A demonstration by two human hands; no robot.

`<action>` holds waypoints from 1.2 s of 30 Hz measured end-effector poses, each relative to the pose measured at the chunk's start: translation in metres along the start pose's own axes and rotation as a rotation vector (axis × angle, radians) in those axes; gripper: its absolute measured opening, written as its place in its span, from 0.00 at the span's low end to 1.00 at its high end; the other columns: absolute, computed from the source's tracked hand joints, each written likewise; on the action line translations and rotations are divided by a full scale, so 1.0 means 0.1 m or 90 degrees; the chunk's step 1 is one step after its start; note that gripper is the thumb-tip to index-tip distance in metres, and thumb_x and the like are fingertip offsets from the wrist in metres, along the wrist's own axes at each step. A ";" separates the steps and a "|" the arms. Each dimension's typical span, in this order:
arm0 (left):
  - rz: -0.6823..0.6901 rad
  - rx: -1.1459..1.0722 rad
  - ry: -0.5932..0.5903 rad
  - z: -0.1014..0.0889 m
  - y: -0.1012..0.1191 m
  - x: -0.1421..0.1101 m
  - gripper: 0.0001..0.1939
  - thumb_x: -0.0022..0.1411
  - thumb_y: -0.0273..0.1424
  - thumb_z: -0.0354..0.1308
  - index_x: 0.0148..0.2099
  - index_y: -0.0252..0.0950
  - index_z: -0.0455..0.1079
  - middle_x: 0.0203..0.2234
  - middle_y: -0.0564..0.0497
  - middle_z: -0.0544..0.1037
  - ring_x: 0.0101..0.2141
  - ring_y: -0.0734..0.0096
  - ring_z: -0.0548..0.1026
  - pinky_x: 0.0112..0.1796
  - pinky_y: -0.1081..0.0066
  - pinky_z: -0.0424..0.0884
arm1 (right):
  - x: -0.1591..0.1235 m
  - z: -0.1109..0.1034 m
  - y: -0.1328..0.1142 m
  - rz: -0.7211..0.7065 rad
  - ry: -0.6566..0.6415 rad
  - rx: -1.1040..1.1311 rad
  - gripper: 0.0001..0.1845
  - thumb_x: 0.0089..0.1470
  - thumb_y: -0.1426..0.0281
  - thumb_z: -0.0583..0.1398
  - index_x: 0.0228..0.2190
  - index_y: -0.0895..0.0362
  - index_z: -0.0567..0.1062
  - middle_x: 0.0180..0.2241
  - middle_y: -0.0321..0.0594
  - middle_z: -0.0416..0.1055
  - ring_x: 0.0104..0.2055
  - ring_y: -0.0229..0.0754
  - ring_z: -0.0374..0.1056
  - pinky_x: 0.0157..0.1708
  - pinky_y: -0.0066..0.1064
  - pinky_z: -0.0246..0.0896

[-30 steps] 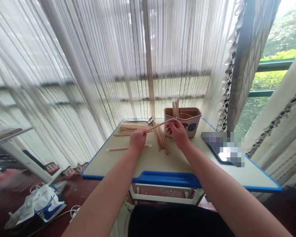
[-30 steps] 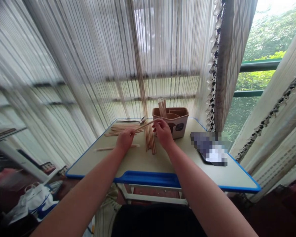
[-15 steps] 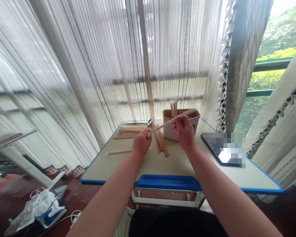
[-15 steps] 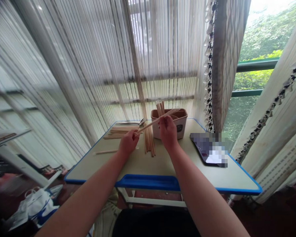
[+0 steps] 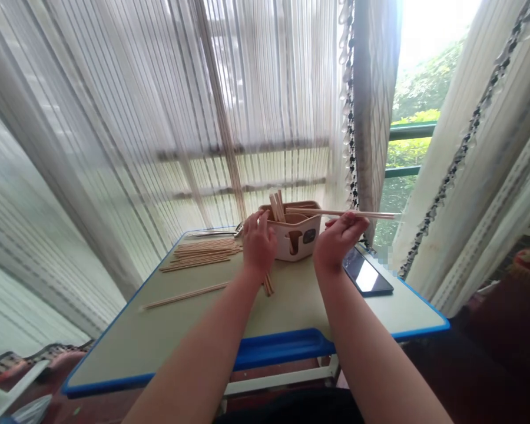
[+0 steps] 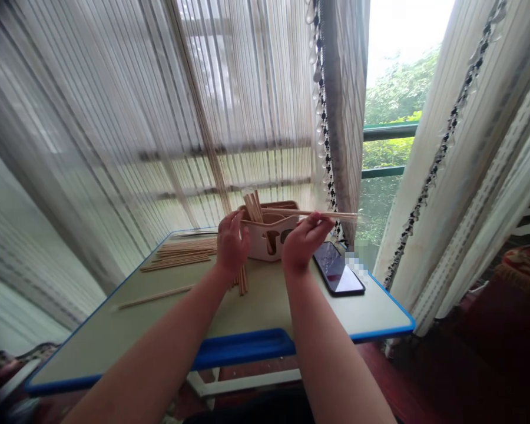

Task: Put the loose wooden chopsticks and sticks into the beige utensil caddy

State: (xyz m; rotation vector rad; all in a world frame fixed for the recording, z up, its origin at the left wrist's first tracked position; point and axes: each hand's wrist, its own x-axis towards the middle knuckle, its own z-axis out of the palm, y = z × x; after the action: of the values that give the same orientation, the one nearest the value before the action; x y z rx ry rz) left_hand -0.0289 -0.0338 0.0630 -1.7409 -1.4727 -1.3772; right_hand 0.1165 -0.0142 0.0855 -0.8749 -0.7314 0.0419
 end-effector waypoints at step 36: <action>0.004 -0.046 -0.036 -0.08 0.01 -0.06 0.19 0.59 0.22 0.47 0.52 0.33 0.67 0.49 0.44 0.72 0.53 0.64 0.66 0.55 0.62 0.61 | -0.37 0.09 0.08 -0.249 -0.444 -0.281 0.17 0.56 0.62 0.51 0.42 0.50 0.76 0.56 0.41 0.59 0.59 0.54 0.45 0.57 0.52 0.41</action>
State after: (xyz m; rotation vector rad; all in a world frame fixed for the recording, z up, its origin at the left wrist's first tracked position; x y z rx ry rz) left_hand -0.0310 -0.0432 0.0609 -1.8421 -1.4628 -1.4048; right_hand 0.0847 -0.0145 0.0624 -1.1320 -1.5979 -0.1793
